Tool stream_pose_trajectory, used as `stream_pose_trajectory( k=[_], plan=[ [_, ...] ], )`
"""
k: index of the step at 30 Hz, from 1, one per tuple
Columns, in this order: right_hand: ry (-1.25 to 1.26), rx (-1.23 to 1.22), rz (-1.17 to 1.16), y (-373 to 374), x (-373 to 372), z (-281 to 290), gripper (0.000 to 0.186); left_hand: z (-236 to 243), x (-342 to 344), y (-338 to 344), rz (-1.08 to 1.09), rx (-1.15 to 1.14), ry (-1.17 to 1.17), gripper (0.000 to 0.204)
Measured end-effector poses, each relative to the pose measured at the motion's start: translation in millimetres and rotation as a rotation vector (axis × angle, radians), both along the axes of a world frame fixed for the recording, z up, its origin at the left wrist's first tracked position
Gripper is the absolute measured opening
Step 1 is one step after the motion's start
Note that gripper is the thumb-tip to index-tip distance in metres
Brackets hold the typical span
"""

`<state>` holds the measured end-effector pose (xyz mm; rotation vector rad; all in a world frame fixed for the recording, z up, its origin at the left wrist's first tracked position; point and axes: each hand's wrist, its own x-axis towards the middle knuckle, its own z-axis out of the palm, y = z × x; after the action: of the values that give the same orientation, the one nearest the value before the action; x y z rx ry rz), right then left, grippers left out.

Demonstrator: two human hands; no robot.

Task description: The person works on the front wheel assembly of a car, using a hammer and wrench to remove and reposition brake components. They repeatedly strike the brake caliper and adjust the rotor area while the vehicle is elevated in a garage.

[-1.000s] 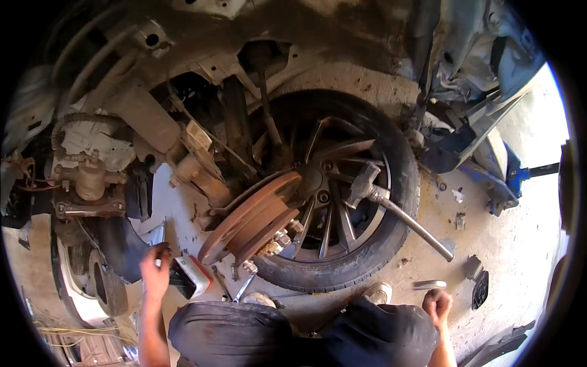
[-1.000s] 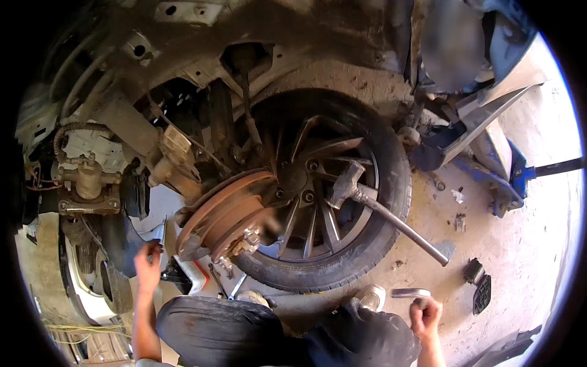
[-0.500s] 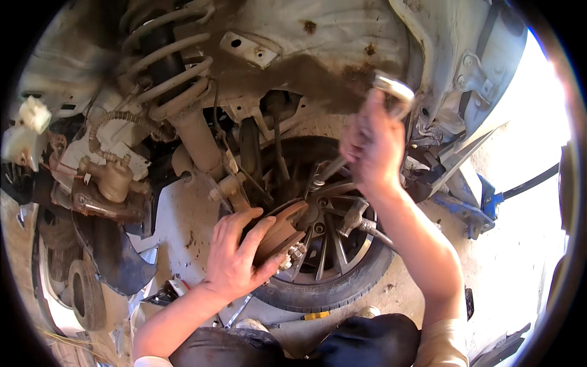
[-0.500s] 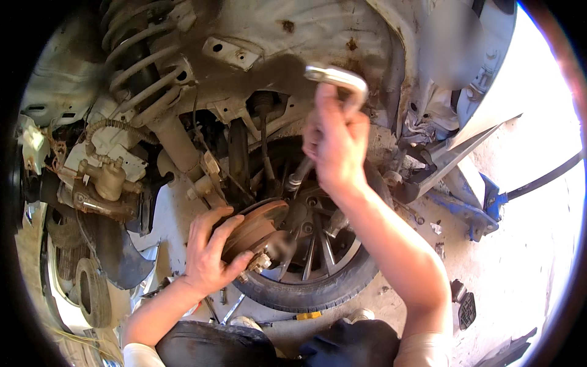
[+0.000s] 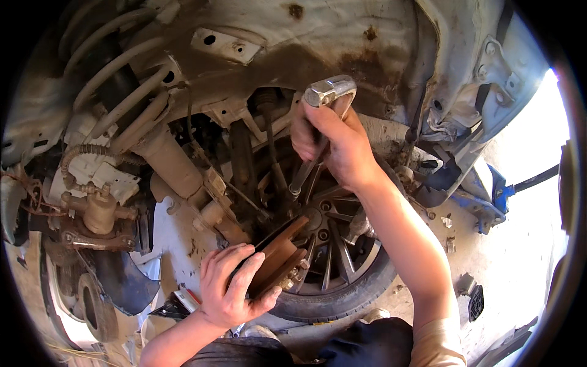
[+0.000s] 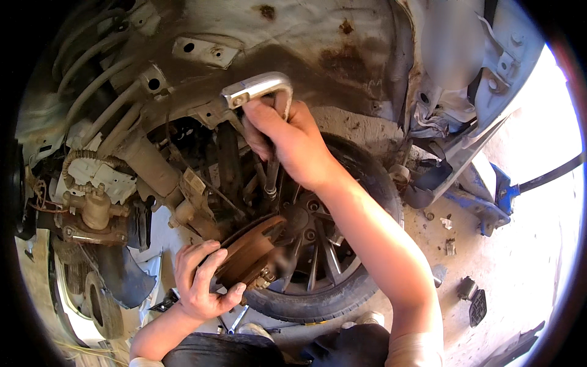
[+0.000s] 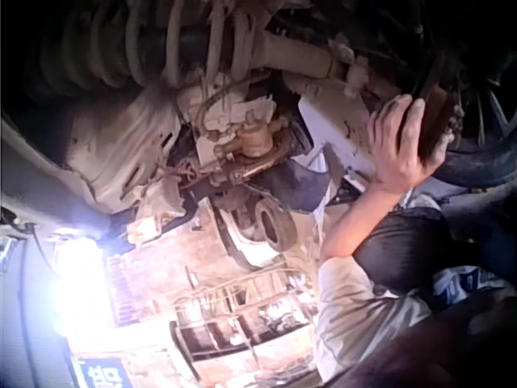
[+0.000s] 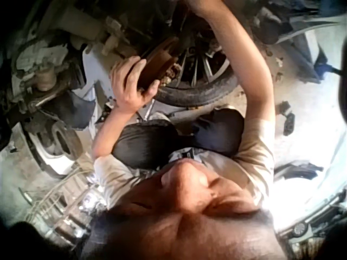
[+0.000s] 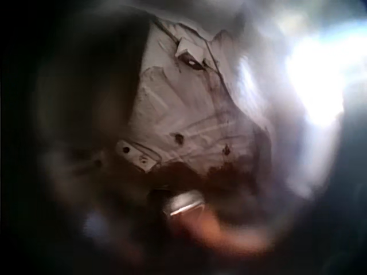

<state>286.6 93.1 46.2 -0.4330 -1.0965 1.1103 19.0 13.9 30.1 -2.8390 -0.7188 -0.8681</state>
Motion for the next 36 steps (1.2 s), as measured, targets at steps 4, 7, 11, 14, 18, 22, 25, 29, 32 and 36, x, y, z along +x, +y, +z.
stream_pose_trajectory(
  k=[4, 7, 11, 14, 18, 22, 25, 29, 32, 36],
  plan=[
    [-0.009, -0.018, -0.961, -18.2, -29.9, 30.9, 0.033, 0.1, -1.0, 1.0, -0.001, -0.028, -0.013, 0.053],
    [0.04, -0.041, -0.915, -18.3, -25.5, 27.6, 0.04, 0.0, -1.2, 1.4, 0.0, -0.035, -0.009, 0.053],
    [0.155, -0.113, -0.603, -20.3, -18.2, 33.0, 0.066, 0.8, -1.6, 2.1, -0.008, -0.047, 0.012, 0.053],
    [0.094, 0.022, -0.192, -15.9, -2.0, 29.9, 0.07, 0.3, -2.2, 0.2, -0.01, -0.052, 0.022, 0.054],
    [0.078, 0.108, -0.083, -10.7, 13.2, 25.2, 0.068, 1.5, 0.6, 1.1, -0.024, -0.056, 0.031, 0.055],
    [0.201, -0.124, -0.774, -24.2, -33.1, 34.8, 0.059, 2.1, -2.1, -2.1, 0.012, -0.048, 0.05, 0.054],
    [0.169, -0.061, -0.83, -25.0, -34.0, 31.3, 0.05, 1.2, -0.9, -1.6, 0.012, -0.045, 0.054, 0.054],
    [-0.016, -0.025, -0.4, -28.6, -17.8, 37.4, 0.052, 1.1, 1.9, -2.0, 0.016, -0.04, 0.05, 0.054],
    [-0.073, 0.065, 0.075, -25.3, -5.1, 38.3, 0.056, 1.8, 1.9, -2.3, 0.015, -0.03, 0.045, 0.053],
    [0.095, -0.035, -0.092, -19.8, -6.5, 35.0, 0.056, 3.5, 0.8, -4.8, 0.033, 0.006, 0.03, 0.053]
  ],
)
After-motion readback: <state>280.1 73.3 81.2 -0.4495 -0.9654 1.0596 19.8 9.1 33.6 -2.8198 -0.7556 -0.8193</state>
